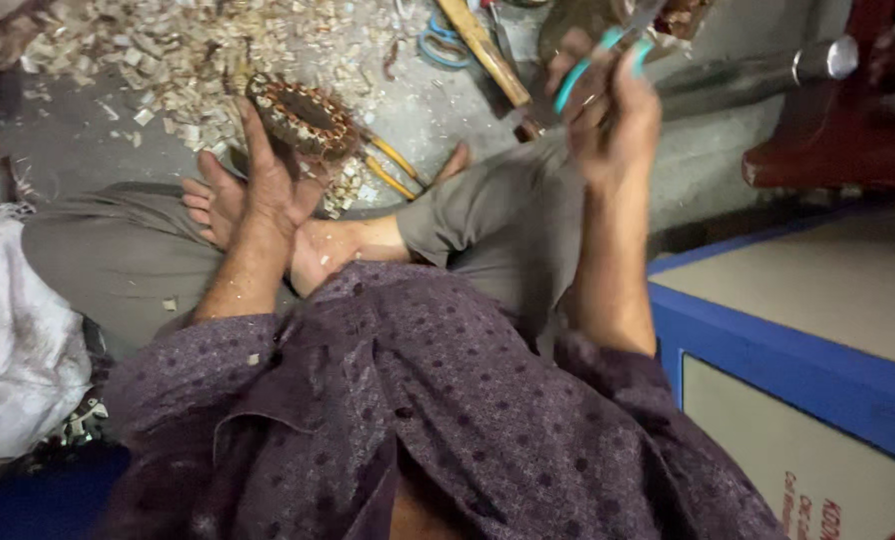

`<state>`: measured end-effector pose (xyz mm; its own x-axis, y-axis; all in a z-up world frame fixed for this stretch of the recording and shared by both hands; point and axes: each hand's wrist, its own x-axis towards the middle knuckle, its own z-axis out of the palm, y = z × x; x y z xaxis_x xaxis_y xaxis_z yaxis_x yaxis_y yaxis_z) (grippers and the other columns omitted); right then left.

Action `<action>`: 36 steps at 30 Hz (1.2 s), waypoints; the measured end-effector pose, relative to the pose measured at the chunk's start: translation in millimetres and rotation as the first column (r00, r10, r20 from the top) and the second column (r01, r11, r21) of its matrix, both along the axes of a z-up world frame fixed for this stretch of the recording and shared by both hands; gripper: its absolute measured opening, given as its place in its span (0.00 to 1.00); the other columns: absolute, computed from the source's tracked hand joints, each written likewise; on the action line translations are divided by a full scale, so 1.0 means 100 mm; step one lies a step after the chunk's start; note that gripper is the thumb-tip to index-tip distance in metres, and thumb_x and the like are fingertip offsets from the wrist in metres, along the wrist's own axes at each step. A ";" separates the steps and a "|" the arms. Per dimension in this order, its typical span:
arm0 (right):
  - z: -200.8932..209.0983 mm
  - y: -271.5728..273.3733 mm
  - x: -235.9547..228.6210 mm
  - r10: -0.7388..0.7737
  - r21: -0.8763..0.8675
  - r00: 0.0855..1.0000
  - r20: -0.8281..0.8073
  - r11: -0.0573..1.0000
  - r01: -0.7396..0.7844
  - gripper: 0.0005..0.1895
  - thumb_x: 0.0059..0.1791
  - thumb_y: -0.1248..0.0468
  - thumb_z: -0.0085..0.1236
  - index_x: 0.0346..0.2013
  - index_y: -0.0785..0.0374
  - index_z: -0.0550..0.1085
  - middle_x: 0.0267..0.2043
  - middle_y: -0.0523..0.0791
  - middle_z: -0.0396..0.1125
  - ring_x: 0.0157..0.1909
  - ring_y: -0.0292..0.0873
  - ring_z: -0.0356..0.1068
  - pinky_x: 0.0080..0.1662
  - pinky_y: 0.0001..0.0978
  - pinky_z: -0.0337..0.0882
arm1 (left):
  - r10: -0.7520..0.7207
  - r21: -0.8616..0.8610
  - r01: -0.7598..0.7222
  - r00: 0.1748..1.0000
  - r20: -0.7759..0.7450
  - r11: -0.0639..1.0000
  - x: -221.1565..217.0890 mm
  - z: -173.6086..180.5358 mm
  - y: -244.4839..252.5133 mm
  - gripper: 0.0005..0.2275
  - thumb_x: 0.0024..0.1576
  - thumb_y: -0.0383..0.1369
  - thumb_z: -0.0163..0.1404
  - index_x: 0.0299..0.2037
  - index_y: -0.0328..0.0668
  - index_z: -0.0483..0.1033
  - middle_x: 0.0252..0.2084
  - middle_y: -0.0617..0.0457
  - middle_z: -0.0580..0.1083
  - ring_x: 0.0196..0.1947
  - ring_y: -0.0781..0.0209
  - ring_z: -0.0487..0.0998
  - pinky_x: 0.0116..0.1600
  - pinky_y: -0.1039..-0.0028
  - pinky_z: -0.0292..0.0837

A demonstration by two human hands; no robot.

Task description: The person sits on the floor and uses pliers to insert small cylindrical pieces into the slots of a circular metal disc. They rotate the disc to access different slots and continue inserting pieces until the disc is filled.

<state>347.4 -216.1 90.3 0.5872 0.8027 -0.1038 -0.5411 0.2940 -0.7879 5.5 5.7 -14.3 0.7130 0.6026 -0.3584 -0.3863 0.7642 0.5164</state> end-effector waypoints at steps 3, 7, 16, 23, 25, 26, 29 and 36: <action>0.17 0.10 0.27 -0.070 -0.188 0.985 -0.156 0.981 0.040 0.25 0.54 0.49 0.51 0.52 0.68 0.72 0.56 0.57 0.74 0.57 0.56 0.76 0.60 0.51 0.77 | -0.047 0.014 0.046 0.998 0.049 0.999 -0.02 -0.01 -0.02 0.46 0.53 0.69 0.47 0.72 0.39 0.59 0.66 0.42 0.68 0.66 0.42 0.73 0.71 0.45 0.73; 0.07 0.12 -0.14 0.039 -0.361 0.997 -0.069 0.931 -0.061 0.23 0.56 0.47 0.50 0.48 0.65 0.75 0.49 0.52 0.74 0.51 0.51 0.77 0.51 0.48 0.77 | -0.046 0.016 0.045 0.998 0.053 0.999 0.02 -0.03 0.00 0.46 0.52 0.68 0.48 0.71 0.38 0.59 0.66 0.41 0.69 0.66 0.42 0.73 0.71 0.44 0.73; -0.03 0.30 -1.44 0.501 -0.503 0.257 0.827 0.862 -0.064 0.11 0.55 0.63 0.61 0.46 0.70 0.78 0.47 0.53 0.70 0.50 0.54 0.69 0.52 0.48 0.69 | -0.004 0.006 0.003 0.996 0.087 1.000 -0.03 -0.04 -0.03 0.43 0.50 0.62 0.57 0.67 0.39 0.60 0.62 0.42 0.71 0.63 0.41 0.75 0.69 0.42 0.75; 0.28 0.45 -1.61 0.539 -0.532 -0.106 0.836 0.842 0.085 0.11 0.49 0.63 0.64 0.43 0.67 0.79 0.53 0.55 0.68 0.49 0.60 0.69 0.48 0.51 0.69 | -0.019 0.019 0.017 0.993 0.117 1.000 -0.04 -0.02 -0.04 0.39 0.56 0.60 0.58 0.68 0.38 0.61 0.59 0.42 0.74 0.60 0.42 0.78 0.67 0.43 0.77; 0.29 0.51 -1.61 0.548 -0.543 -0.134 0.825 0.836 0.077 0.11 0.50 0.63 0.64 0.42 0.68 0.79 0.52 0.54 0.69 0.48 0.60 0.70 0.47 0.52 0.69 | -0.023 0.027 0.020 0.992 0.125 0.999 -0.05 0.00 -0.03 0.38 0.56 0.58 0.59 0.69 0.44 0.59 0.60 0.44 0.73 0.61 0.44 0.77 0.66 0.43 0.78; 0.30 0.52 -1.60 0.557 -0.554 -0.138 0.819 0.830 0.067 0.11 0.51 0.62 0.64 0.41 0.68 0.79 0.51 0.54 0.69 0.47 0.59 0.70 0.47 0.51 0.70 | -0.021 0.035 0.017 0.993 0.120 0.999 -0.03 0.01 -0.04 0.38 0.55 0.58 0.59 0.69 0.50 0.57 0.61 0.46 0.72 0.61 0.45 0.77 0.65 0.43 0.79; 0.31 0.51 -1.59 0.629 -0.627 -0.134 0.765 0.776 0.066 0.13 0.51 0.59 0.63 0.40 0.68 0.78 0.49 0.53 0.69 0.45 0.59 0.71 0.46 0.51 0.71 | -0.014 0.094 0.005 0.995 0.100 0.996 -0.02 0.05 -0.06 0.39 0.54 0.56 0.61 0.71 0.63 0.52 0.63 0.48 0.69 0.62 0.46 0.77 0.63 0.44 0.81; 0.11 0.46 -1.55 0.729 -0.731 -0.146 0.668 0.680 0.052 0.22 0.53 0.50 0.57 0.46 0.68 0.77 0.48 0.54 0.71 0.47 0.63 0.72 0.51 0.53 0.69 | 0.070 0.349 -0.018 0.988 -0.136 0.937 -0.05 0.17 -0.05 0.47 0.51 0.48 0.67 0.78 0.67 0.46 0.74 0.41 0.59 0.62 0.47 0.73 0.41 0.64 0.77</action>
